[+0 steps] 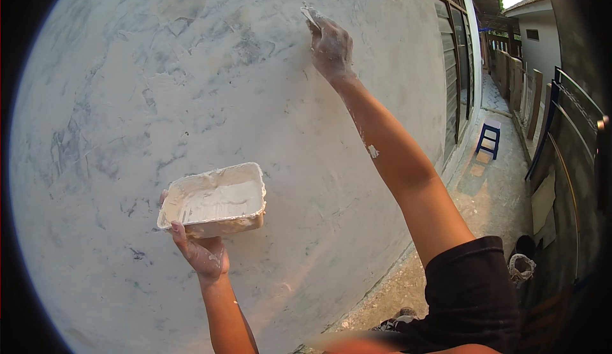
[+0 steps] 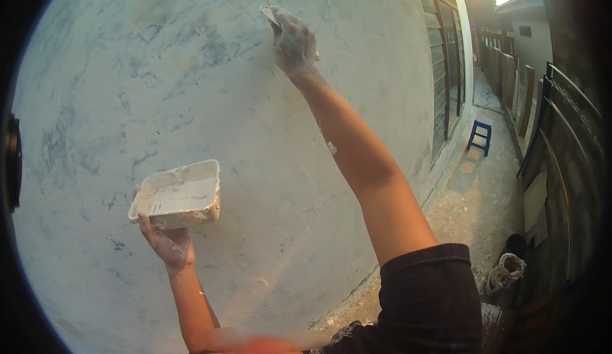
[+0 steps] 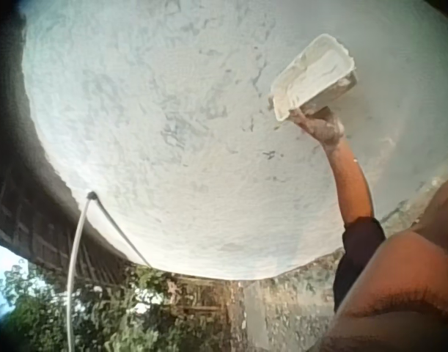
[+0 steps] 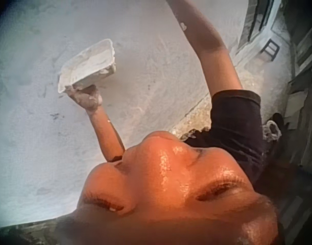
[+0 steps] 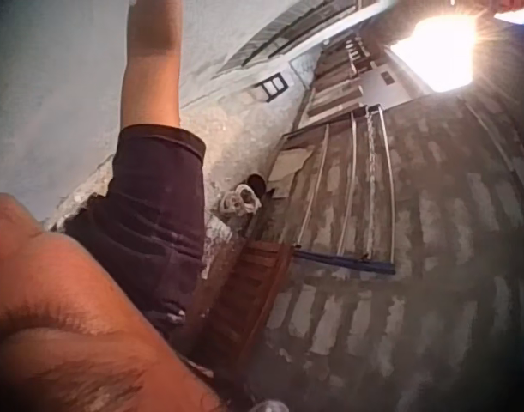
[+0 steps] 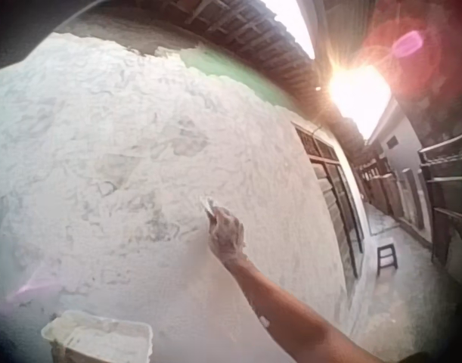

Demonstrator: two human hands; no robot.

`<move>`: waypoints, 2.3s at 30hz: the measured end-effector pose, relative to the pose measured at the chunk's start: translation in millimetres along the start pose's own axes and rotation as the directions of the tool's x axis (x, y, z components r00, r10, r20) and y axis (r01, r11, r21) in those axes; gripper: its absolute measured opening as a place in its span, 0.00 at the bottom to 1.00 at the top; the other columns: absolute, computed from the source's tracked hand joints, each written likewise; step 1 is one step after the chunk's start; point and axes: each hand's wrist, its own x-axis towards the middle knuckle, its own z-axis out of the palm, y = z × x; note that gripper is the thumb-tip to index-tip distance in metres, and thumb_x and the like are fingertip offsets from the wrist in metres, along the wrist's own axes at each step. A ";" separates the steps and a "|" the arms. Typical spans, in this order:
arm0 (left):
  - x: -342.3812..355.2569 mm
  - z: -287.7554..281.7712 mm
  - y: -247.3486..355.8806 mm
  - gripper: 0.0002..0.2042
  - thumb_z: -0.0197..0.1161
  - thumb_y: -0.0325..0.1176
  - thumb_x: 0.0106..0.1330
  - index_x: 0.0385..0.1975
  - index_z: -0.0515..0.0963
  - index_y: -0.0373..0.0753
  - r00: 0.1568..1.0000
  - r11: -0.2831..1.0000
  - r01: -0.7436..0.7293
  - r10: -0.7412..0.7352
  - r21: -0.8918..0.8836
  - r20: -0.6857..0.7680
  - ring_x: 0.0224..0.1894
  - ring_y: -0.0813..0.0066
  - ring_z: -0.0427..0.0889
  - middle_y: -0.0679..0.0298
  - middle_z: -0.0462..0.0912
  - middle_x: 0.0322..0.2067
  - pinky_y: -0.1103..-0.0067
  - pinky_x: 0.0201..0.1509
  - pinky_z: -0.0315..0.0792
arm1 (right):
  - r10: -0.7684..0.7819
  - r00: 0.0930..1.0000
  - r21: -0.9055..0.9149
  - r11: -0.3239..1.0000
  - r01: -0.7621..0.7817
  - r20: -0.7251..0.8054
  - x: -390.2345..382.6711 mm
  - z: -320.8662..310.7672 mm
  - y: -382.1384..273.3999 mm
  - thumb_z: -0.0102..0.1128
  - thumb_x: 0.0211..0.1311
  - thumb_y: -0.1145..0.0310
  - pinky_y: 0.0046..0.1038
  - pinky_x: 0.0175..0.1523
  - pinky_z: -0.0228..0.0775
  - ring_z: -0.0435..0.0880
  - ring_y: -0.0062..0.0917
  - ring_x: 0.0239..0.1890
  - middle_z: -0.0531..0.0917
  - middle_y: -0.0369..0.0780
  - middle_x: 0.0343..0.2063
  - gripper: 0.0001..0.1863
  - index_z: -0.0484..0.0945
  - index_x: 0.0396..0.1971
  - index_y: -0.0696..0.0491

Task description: Applying putty to a wall surface to patch gaps or cracks above a window frame using a putty knife.

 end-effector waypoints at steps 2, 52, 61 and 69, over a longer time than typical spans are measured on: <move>-2.4 8.1 -11.8 0.33 0.51 0.57 0.69 0.72 0.57 0.51 0.999 1.000 0.019 -0.019 -0.021 0.029 0.71 0.60 0.58 0.63 0.61 0.67 0.57 0.72 0.60 | -0.014 1.000 -0.009 1.000 0.013 -0.011 -4.3 21.4 18.0 0.57 0.55 0.76 0.42 0.49 0.75 0.83 0.47 0.42 0.84 0.49 0.42 0.23 0.80 0.53 0.56; -39.4 86.2 -4.4 0.28 0.51 0.59 0.70 0.62 0.65 0.47 0.931 0.983 -0.185 0.173 -0.007 -0.322 0.64 0.66 0.65 0.64 0.66 0.59 0.64 0.66 0.62 | -0.039 0.999 0.027 0.999 0.039 0.008 121.1 9.7 33.1 0.55 0.68 0.67 0.41 0.36 0.77 0.86 0.45 0.32 0.85 0.51 0.29 0.11 0.85 0.43 0.52; -46.7 66.6 -16.5 0.30 0.49 0.60 0.70 0.62 0.65 0.45 0.921 0.989 -0.111 0.064 -0.102 -0.385 0.64 0.65 0.66 0.64 0.67 0.59 0.65 0.66 0.63 | -0.496 0.757 0.243 0.868 0.433 0.425 -42.4 4.9 -63.9 0.57 0.63 0.71 0.41 0.34 0.77 0.85 0.41 0.28 0.85 0.48 0.27 0.10 0.83 0.40 0.58; -37.1 85.0 -52.2 0.29 0.48 0.61 0.70 0.61 0.67 0.44 0.890 0.945 0.137 -0.250 -0.298 -0.381 0.62 0.65 0.69 0.64 0.70 0.57 0.67 0.65 0.64 | 0.118 0.732 0.448 0.722 -0.527 0.671 -47.1 -82.8 -16.0 0.58 0.71 0.60 0.26 0.30 0.67 0.70 0.17 0.22 0.76 0.36 0.18 0.17 0.83 0.38 0.61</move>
